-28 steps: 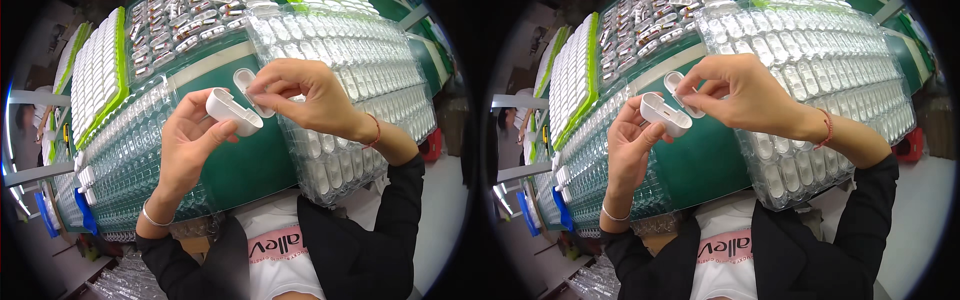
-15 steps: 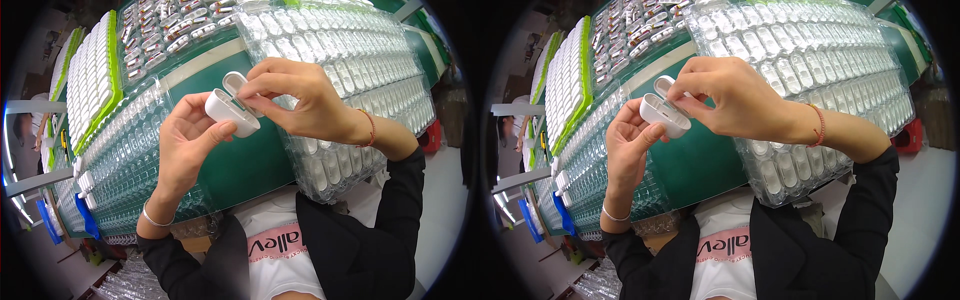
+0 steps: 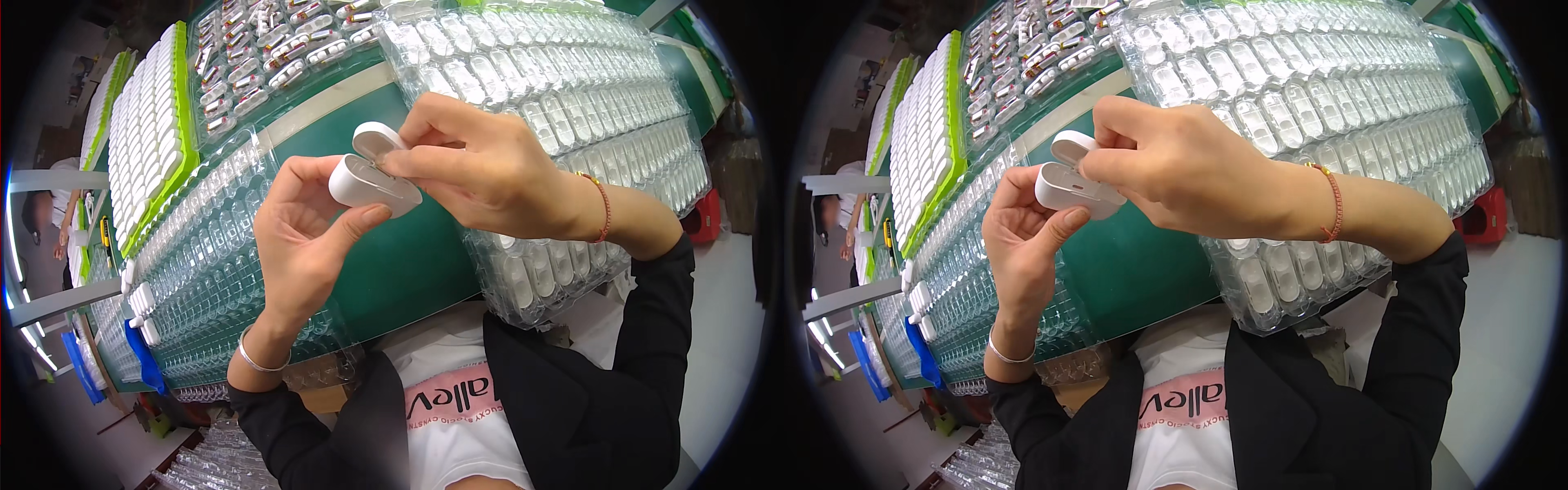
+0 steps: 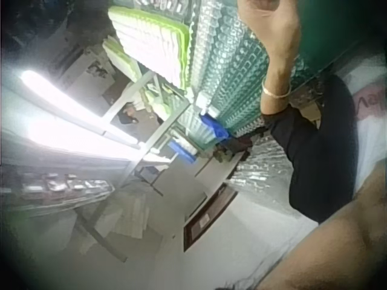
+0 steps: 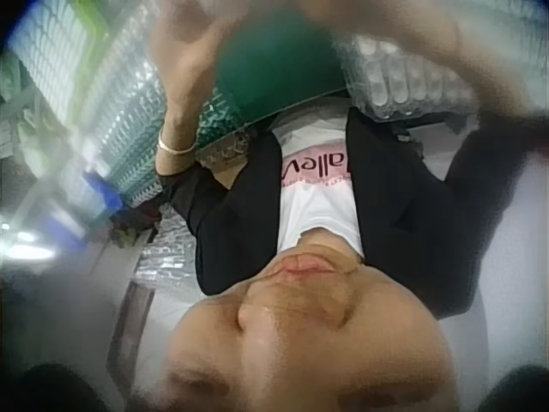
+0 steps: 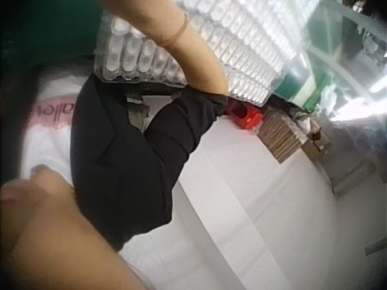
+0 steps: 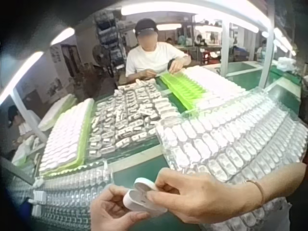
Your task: The person repeatedly picks up white earbud cases and small cylindrical components from trays on a green workbench. They open the cases, insert the components, and close the cases, placing the finished units into a green tray. The process is repetitive and performed by hand.
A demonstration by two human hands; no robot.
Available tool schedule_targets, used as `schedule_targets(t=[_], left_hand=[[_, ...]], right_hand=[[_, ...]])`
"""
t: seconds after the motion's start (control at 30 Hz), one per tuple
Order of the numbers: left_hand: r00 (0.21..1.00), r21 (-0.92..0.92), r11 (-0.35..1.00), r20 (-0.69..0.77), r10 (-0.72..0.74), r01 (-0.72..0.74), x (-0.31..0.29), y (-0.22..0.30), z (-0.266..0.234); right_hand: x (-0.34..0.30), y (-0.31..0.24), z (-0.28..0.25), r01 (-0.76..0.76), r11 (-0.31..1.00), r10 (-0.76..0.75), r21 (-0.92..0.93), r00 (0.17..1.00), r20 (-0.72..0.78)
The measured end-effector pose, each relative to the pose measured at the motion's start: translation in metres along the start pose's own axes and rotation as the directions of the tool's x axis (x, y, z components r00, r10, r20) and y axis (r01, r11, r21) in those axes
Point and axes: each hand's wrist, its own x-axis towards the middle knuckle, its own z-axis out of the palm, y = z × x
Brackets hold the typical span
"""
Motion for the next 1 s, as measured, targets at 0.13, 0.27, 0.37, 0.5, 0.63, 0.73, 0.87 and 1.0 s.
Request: schedule_targets(t=[0.13, 0.27, 0.37, 0.5, 0.63, 0.73, 0.87, 1.0], left_hand=[[0.998, -0.077, 0.995, 0.025, -0.064, 0.066, 0.006, -0.002, -0.003], [0.991, 0.029, 0.996, 0.104, 0.084, -0.087, 0.004, -0.009, -0.008], [0.988, -0.210, 0.977, 0.154, 0.017, 0.016, 0.002, -0.015, -0.013], [0.991, -0.309, 0.948, 0.125, -0.042, 0.079, -0.004, -0.019, -0.015], [0.993, -0.268, 0.958, 0.093, -0.078, 0.101, -0.010, -0.010, -0.012], [0.995, -0.273, 0.958, 0.064, -0.075, 0.090, -0.015, -0.014, -0.009], [0.997, -0.254, 0.965, 0.063, -0.053, 0.067, -0.027, -0.025, -0.013], [0.994, -0.278, 0.954, 0.024, -0.110, 0.112, -0.034, -0.026, -0.017]], right_hand=[[-0.001, 0.001, 0.001, -0.008, 1.000, 0.008, 0.013, 1.000, 0.017], [-0.002, -0.004, 0.000, -0.029, 0.999, 0.027, 0.041, 0.999, 0.030], [0.003, -0.002, -0.002, -0.071, 0.987, 0.063, 0.142, 0.996, 0.062], [0.004, 0.001, 0.005, -0.066, 0.969, 0.062, 0.238, 0.998, 0.024], [0.006, 0.001, 0.003, -0.146, 0.932, 0.125, 0.333, 0.989, 0.084], [0.008, -0.001, 0.008, -0.175, 0.921, 0.146, 0.349, 0.983, 0.107], [0.006, -0.005, 0.019, -0.218, 0.924, 0.164, 0.315, 0.968, 0.187], [0.018, -0.003, 0.015, -0.419, 0.838, 0.257, 0.349, 0.869, 0.423]])
